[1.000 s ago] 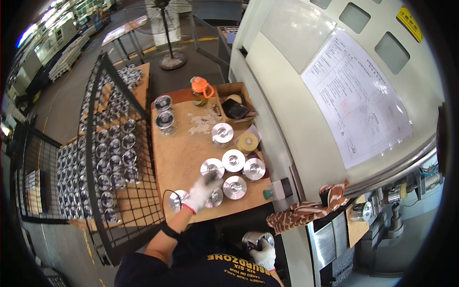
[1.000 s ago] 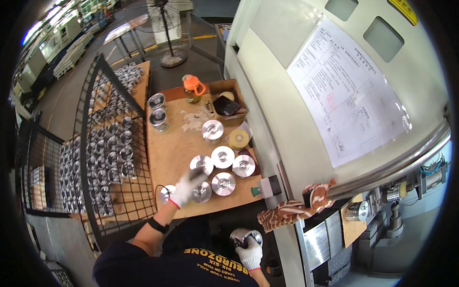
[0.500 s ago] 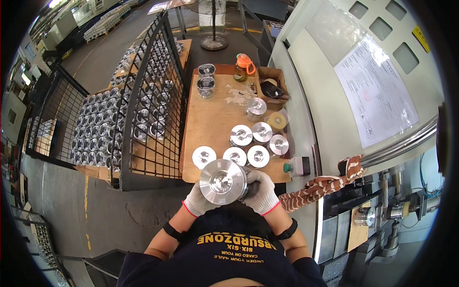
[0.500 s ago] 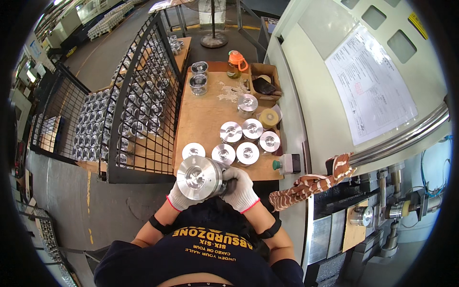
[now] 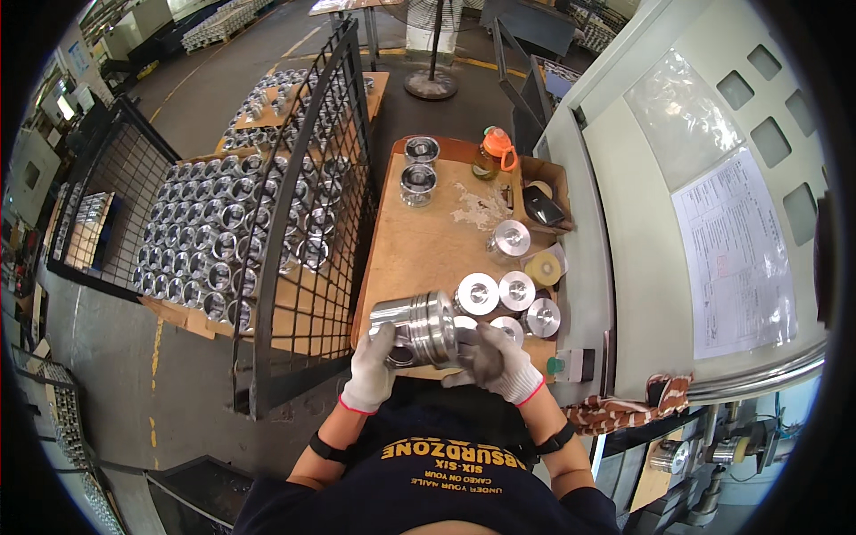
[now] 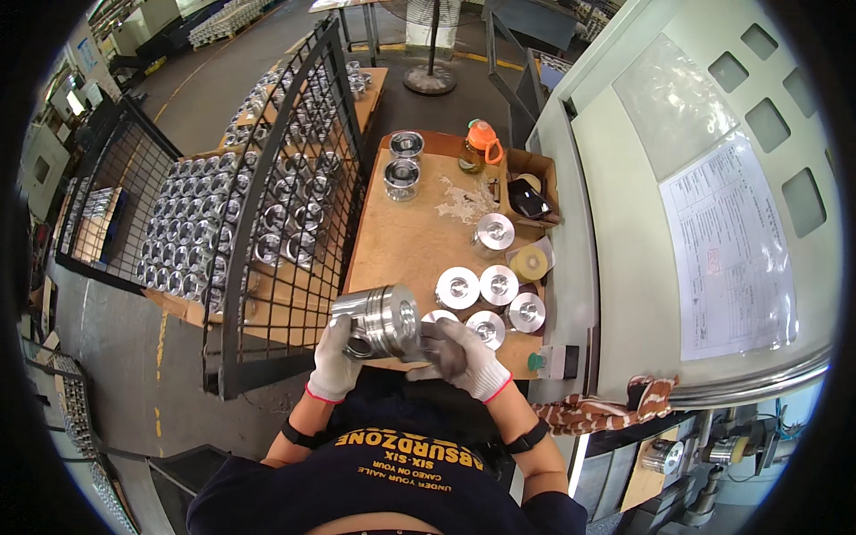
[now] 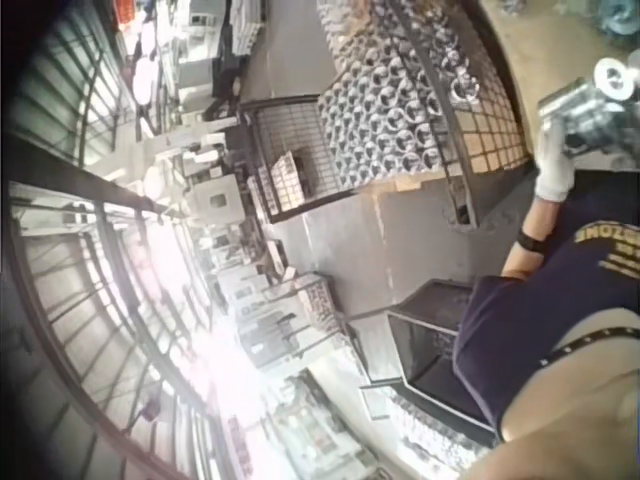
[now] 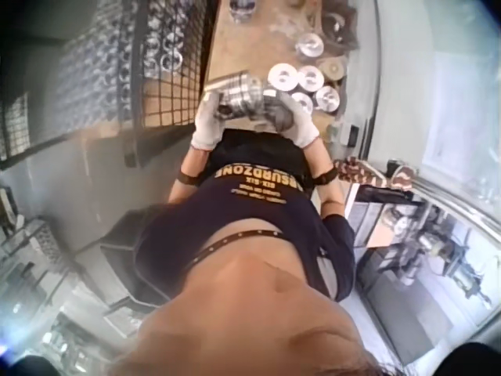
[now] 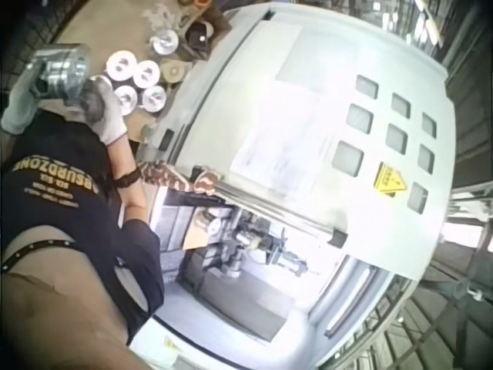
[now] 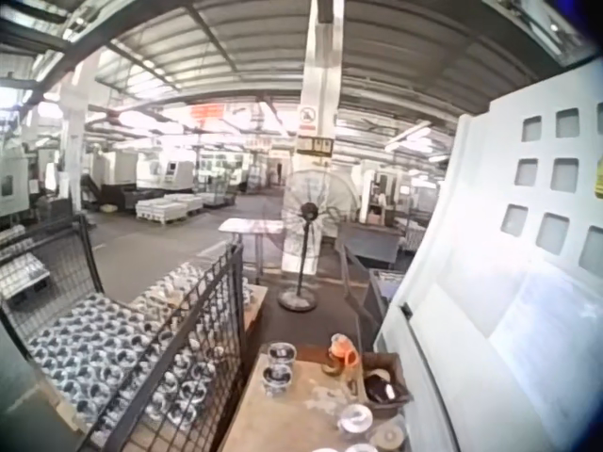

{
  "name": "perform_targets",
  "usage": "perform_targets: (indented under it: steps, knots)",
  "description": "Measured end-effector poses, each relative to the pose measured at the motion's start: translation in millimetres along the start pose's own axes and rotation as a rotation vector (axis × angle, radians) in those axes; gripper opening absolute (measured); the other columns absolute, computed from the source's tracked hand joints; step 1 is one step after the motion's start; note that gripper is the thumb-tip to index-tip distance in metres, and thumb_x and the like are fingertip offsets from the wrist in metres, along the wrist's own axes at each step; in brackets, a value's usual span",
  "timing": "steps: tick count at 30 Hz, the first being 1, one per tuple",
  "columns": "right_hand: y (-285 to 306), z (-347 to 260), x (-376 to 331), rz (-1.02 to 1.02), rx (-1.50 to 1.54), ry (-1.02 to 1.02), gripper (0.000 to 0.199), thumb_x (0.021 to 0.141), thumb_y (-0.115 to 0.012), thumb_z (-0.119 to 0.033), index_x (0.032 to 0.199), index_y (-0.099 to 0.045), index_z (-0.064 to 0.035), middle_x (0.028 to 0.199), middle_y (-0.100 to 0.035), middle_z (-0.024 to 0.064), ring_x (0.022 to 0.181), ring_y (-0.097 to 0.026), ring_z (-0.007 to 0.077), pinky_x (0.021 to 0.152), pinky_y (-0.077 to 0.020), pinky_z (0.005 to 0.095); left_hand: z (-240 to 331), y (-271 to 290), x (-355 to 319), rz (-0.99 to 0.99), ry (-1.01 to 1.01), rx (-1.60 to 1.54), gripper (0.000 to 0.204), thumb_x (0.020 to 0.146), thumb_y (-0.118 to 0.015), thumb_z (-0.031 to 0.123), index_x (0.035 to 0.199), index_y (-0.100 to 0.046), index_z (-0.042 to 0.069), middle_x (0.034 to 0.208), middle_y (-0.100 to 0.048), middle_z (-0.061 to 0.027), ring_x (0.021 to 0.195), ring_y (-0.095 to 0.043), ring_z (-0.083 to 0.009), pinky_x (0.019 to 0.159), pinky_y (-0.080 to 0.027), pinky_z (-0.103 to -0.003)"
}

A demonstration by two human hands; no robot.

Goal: Operate a vertical machining center to process engine pistons, including loading, unloading, inspection, and sorting.

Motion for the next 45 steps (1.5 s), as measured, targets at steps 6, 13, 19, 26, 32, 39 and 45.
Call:
perform_targets:
  steps: [6,13,19,26,32,39,45]
  knots:
    - [-23,-42,67,0.326,-0.160,-0.027,0.052,0.099,-0.054,-0.039,0.138,-0.050,-0.0050,0.129,-0.061,0.0133,0.116,-0.061,0.0262,0.092,-0.0543,0.0434,44,-40,30,-0.206,-0.775,1.450,0.050,0.076,-0.079,0.031,0.115,-0.063,0.004,0.102,-0.066,-0.0137,0.092,-0.064,-0.0338,0.081,-0.051,-0.045]
    - [45,-113,175,0.693,-1.688,0.352,0.087,0.068,-0.082,-0.044,0.140,-0.047,-0.0101,0.126,-0.056,0.0230,0.119,-0.055,0.0364,0.098,-0.0488,0.0463,18,2,37,-0.102,-0.210,1.519,0.047,0.079,-0.075,0.029,0.118,-0.060,0.009,0.109,-0.065,-0.0118,0.096,-0.065,-0.0326,0.080,-0.052,-0.045]
    - [82,-136,217,0.571,-2.140,0.201,0.084,0.065,-0.081,-0.042,0.137,-0.048,-0.0135,0.125,-0.055,0.0187,0.115,-0.056,0.0374,0.096,-0.0500,0.0446,9,4,38,-0.314,0.022,1.582,0.051,0.082,-0.073,0.040,0.123,-0.058,0.013,0.116,-0.063,-0.0120,0.098,-0.065,-0.0318,0.082,-0.052,-0.044]
    - [85,-121,192,0.708,-2.097,0.394,0.085,0.067,-0.082,-0.041,0.137,-0.046,-0.0098,0.130,-0.052,0.0189,0.119,-0.054,0.0365,0.099,-0.0473,0.0451,-4,8,40,-0.466,0.035,1.651,0.049,0.084,-0.069,0.045,0.122,-0.062,0.015,0.110,-0.066,-0.0096,0.098,-0.066,-0.0294,0.083,-0.051,-0.043]
    - [38,-29,91,0.727,-1.876,0.741,0.061,0.077,-0.075,-0.037,0.128,-0.056,-0.0097,0.121,-0.058,0.0192,0.112,-0.058,0.0351,0.092,-0.0492,0.0463,-30,-3,28,-0.709,-0.042,1.844,0.052,0.084,-0.064,0.055,0.117,-0.067,0.016,0.097,-0.071,-0.0105,0.088,-0.069,-0.0303,0.078,-0.052,-0.044]
    - [57,100,-124,1.103,-1.572,0.803,0.029,0.084,-0.070,-0.027,0.108,-0.068,-0.0108,0.095,-0.069,0.0120,0.090,-0.067,0.0306,0.080,-0.0536,0.0417,-77,-66,-23,-1.141,-0.371,1.897,0.046,0.083,-0.064,0.052,0.109,-0.069,0.015,0.090,-0.068,-0.0095,0.088,-0.067,-0.0297,0.079,-0.050,-0.044]
    - [47,198,-359,2.061,-1.391,0.765,0.012,0.081,-0.072,-0.019,0.091,-0.073,-0.0116,0.076,-0.068,0.0109,0.074,-0.067,0.0325,0.067,-0.0531,0.0423,-120,-161,-107,-1.538,-0.746,1.227,0.034,0.081,-0.074,0.032,0.106,-0.065,0.011,0.102,-0.067,-0.0073,0.096,-0.063,-0.0267,0.082,-0.048,-0.041]
Point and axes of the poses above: each hand's wrist, its own x-axis towards the middle knuckle, its own y-axis out of the back of the hand, z = x × y, the point moved 3 cm from there along x, towards the middle knuckle
